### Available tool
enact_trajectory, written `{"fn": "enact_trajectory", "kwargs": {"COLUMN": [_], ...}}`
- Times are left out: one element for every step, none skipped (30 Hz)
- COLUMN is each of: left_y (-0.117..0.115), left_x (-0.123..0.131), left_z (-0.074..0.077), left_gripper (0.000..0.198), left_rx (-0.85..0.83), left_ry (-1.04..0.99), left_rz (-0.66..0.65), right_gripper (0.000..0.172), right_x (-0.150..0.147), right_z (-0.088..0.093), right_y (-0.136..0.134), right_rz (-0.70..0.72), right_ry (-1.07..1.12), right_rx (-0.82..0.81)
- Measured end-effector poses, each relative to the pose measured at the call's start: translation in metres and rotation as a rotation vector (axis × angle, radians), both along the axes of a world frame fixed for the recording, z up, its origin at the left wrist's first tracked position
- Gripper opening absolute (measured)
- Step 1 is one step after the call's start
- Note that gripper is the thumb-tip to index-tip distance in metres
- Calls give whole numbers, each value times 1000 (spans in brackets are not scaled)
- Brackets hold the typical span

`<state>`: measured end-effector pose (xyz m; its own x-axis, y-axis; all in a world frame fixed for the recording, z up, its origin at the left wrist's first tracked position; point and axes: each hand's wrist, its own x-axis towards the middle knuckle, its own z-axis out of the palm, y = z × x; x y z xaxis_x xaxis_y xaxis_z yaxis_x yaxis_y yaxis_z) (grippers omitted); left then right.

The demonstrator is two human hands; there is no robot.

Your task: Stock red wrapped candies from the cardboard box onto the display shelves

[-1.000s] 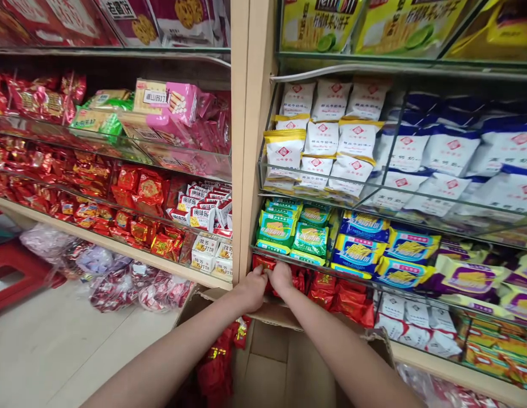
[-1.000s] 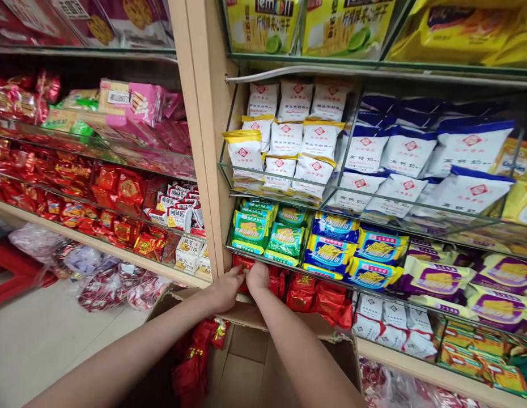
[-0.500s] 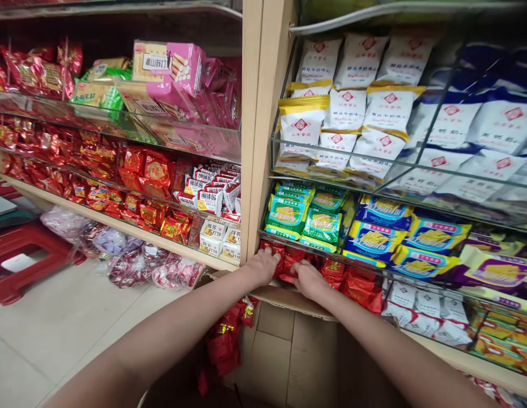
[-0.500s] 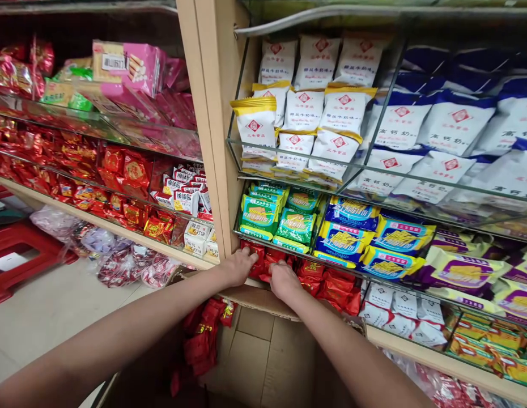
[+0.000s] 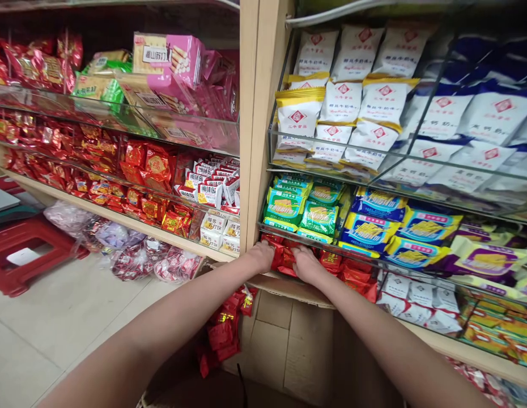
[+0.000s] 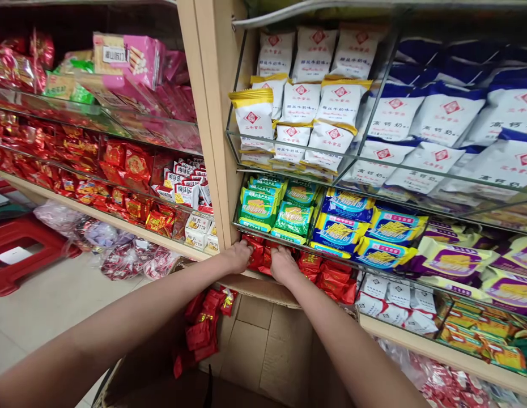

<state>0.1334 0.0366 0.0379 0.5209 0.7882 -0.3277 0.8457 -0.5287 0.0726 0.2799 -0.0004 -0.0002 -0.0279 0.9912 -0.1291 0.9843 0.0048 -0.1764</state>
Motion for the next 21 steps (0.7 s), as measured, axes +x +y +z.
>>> {"fn": "enact_trajectory", "kwargs": {"left_y": [-1,-1,-1,-1,-1,-1,0,0,0,1,1,0,0,0,0,-1,-1,-1,-2,-4,-8], "left_x": [-1,-2,-3,-3,-4,-4,-4,-4,-4,-3,-2,-1,0,0,0,-1,-3,-4,-7,-9,-12], "left_z": [0,0,-1,-1,-2,-2,-3,-3,-4,-4,-4,-4,-4,-4,-4,-4,-4,-2,0,3,8], "left_gripper": [32,33,34,34,35,37,39,41,43,46,49,51,53,54,54,53,52,52,50,47,42], "left_rx": [9,19,29,38,46,52,54,54,52,50,47,43,40,35,28,22,19,19,23,31,41], "left_ry": [-4,-8,-16,-26,-38,-51,-63,-70,-70,-65,-57,-48,-44,-46,-54,-69,-89,-114,-141,-172,-206], "left_rz": [-7,-16,-28,-46,-69,-97,-124,-146,-159,-160,-154,-143,-134,-131,-135,-145,-157,-171,-187,-205,-226], "right_gripper": [46,47,47,46,43,40,37,35,32,29,26,24,22,20,20,19,20,22,24,25,27], "right_x": [1,2,3,4,6,7,7,8,8,8,8,9,9,9,10,11,12,14,15,17,18], "right_z": [0,0,-1,-1,-2,-2,-2,-2,-1,0,1,2,3,4,5,5,4,3,3,2,2], "right_y": [3,7,10,13,15,16,17,17,16,14,13,11,9,7,5,4,2,1,-1,-2,-4], "right_rz": [-11,-20,-25,-26,-23,-18,-11,-3,6,15,23,30,39,48,60,73,85,98,108,115,119], "right_ry": [-15,-30,-43,-54,-64,-73,-81,-87,-93,-98,-102,-105,-105,-102,-96,-88,-78,-66,-53,-40,-26], "right_rx": [-3,-10,-18,-26,-30,-32,-31,-27,-23,-20,-18,-17,-16,-12,-8,-2,6,12,18,22,26]}}
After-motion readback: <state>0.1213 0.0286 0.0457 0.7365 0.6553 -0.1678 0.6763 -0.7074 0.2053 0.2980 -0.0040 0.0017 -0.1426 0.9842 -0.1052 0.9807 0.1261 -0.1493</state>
